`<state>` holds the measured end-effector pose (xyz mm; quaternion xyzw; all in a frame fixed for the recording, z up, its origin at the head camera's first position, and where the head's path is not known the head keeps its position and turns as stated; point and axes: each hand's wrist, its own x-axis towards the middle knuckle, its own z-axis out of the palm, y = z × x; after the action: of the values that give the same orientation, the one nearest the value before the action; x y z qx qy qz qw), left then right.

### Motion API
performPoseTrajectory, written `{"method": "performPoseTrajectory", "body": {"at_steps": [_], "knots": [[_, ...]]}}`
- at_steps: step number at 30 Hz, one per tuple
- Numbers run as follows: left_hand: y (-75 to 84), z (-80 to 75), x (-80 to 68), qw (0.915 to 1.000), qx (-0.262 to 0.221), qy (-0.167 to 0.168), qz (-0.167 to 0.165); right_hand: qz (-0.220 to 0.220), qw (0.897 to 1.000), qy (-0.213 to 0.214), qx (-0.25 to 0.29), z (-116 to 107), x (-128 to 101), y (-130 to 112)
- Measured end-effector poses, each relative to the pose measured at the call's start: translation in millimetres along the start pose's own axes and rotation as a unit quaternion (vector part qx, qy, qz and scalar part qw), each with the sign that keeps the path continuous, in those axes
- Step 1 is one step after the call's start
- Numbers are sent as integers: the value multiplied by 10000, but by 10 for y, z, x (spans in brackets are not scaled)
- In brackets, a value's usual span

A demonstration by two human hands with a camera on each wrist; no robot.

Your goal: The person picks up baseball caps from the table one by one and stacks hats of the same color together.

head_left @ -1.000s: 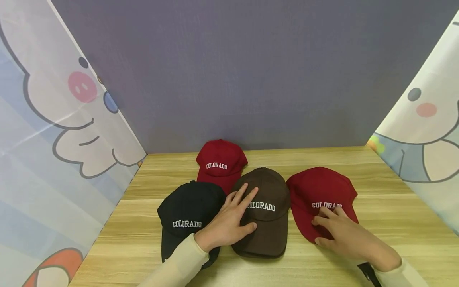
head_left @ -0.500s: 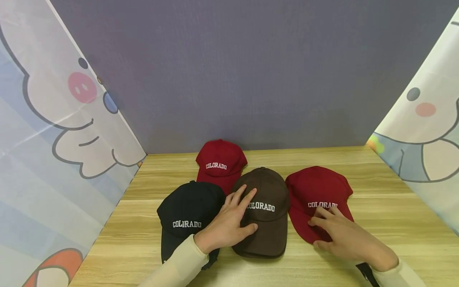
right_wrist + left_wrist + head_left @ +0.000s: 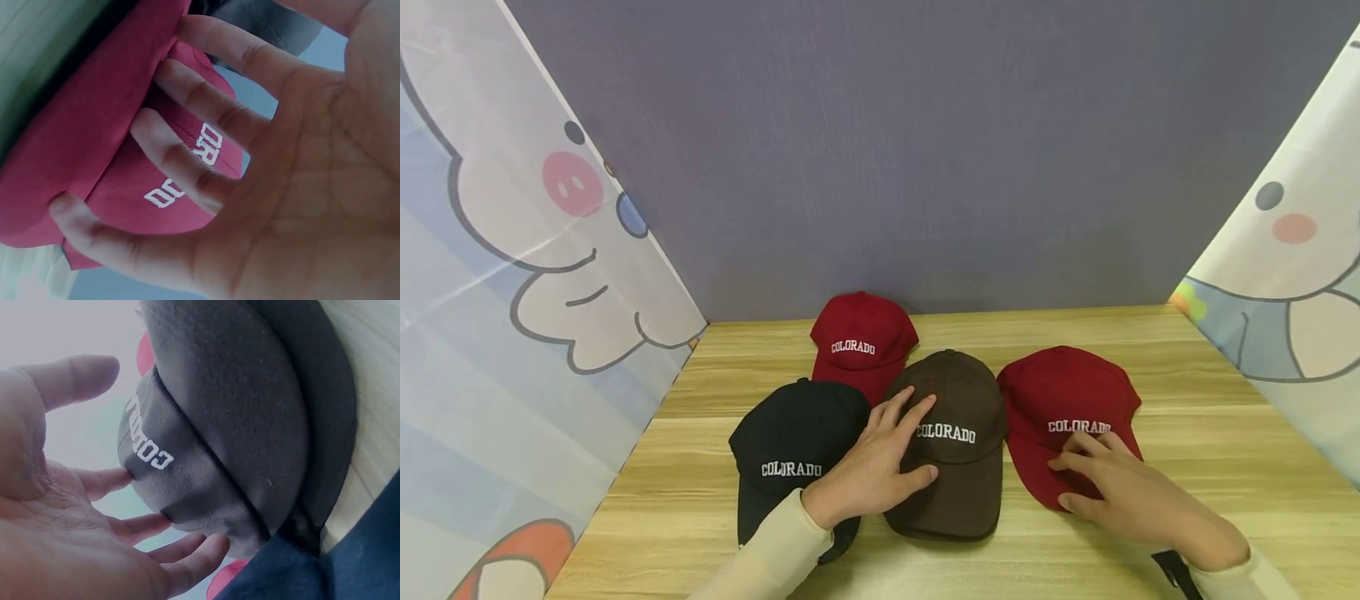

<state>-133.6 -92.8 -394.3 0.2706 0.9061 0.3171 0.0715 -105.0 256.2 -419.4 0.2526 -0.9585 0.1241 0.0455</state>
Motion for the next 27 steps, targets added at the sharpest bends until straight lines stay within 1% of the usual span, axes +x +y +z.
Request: {"method": "performPoseTrajectory", "body": {"at_steps": [3, 7, 10, 13, 17, 21, 24, 27], "knots": [[14, -23, 0, 10000, -65, -7, -26, 136, 9999, -15, -32, -18, -10, 17], [23, -47, -7, 9999, -138, 3, -76, 213, 9998, -32, -48, -28, -10, 28], [28, -80, -13, 9998, -180, 102, -60, 249, 9997, -28, -38, -25, -6, 32], [37, -151, -32, 9994, -233, 252, -11, 305, 9995, 2, -51, -13, -2, 30], [46, -311, -71, 9981, -280, 542, 125, 307, 9995, 104, -64, 11, -1, 21], [15, -507, -111, 9944, -395, 934, 300, 216, 9996, 163, -32, 29, -4, 10], [-4, -689, -141, 9911, -552, 1180, 264, 205, 9997, 127, 1, 32, -6, 5], [-4, -911, -129, 9879, -647, 1410, 85, 265, 9996, 95, 2, 28, -13, -1]]}}
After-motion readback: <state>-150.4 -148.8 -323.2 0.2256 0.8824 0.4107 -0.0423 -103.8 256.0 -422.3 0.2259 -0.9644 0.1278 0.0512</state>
